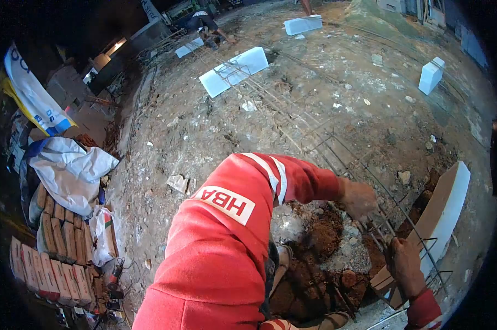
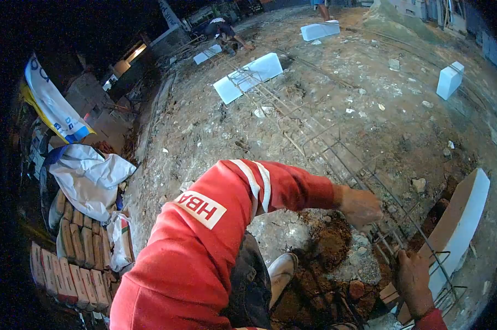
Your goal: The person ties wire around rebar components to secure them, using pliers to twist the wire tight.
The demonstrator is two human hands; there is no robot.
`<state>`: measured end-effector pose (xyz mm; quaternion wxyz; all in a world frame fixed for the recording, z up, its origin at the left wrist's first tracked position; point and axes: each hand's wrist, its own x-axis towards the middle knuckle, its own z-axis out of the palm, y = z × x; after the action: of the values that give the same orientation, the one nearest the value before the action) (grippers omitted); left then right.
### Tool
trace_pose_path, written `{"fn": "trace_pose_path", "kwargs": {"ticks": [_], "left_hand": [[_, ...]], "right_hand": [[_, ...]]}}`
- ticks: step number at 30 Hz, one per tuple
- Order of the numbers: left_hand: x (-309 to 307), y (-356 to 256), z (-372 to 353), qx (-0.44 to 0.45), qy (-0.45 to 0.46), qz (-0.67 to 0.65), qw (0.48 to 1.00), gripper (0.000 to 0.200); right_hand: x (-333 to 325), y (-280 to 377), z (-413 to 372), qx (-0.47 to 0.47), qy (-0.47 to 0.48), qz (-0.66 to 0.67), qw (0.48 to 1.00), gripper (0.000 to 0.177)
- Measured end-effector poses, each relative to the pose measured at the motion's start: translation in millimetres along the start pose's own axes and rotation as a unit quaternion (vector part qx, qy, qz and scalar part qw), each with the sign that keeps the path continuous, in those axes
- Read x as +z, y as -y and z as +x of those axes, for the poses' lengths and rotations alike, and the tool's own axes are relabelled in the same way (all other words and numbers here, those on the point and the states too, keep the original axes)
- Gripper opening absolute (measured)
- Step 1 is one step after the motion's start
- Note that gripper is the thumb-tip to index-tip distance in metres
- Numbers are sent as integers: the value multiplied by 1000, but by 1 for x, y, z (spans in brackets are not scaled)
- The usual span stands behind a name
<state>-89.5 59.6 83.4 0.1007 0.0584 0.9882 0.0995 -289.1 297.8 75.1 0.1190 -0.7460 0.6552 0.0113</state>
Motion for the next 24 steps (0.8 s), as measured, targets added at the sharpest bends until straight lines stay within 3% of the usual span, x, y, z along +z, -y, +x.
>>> {"fn": "trace_pose_path", "kwargs": {"ticks": [1,3,4,7,10,11,13,15,16,19,21,24], "left_hand": [[0,-2,1,1,-1,3,1000,26],[-1,-1,2,-22,-16,-29,999,27],[-1,-2,3,-48,-31,-58,997,28],[24,16,10,-33,-104,-15,994,29],[5,4,1,-76,-135,74,985,26],[9,10,1,-76,-136,72,985,26],[18,28,1,-36,-239,117,963,20],[14,29,-7,-39,-226,101,968,18],[13,29,-10,-44,-210,87,973,17],[30,39,-2,-92,-165,21,982,17],[17,34,-5,-99,-161,24,982,21],[-15,23,-14,-108,-138,15,984,29]], "right_hand": [[4,-4,-2,2,2,1,1000,29],[11,-10,-7,-73,-109,-33,991,25],[13,-13,-8,-72,-108,-34,991,25],[21,-19,-4,-17,-53,-4,998,24],[55,-42,-4,47,-132,91,986,24],[30,-15,-3,30,-124,23,992,25],[-2,11,-1,14,-112,-47,993,26],[-17,16,-1,20,8,-49,999,43],[-14,12,-4,21,10,-50,998,43],[-4,7,-7,-67,-114,-12,991,37],[-6,17,-2,31,-122,23,992,22],[-13,17,-3,49,-159,118,979,14]]}}
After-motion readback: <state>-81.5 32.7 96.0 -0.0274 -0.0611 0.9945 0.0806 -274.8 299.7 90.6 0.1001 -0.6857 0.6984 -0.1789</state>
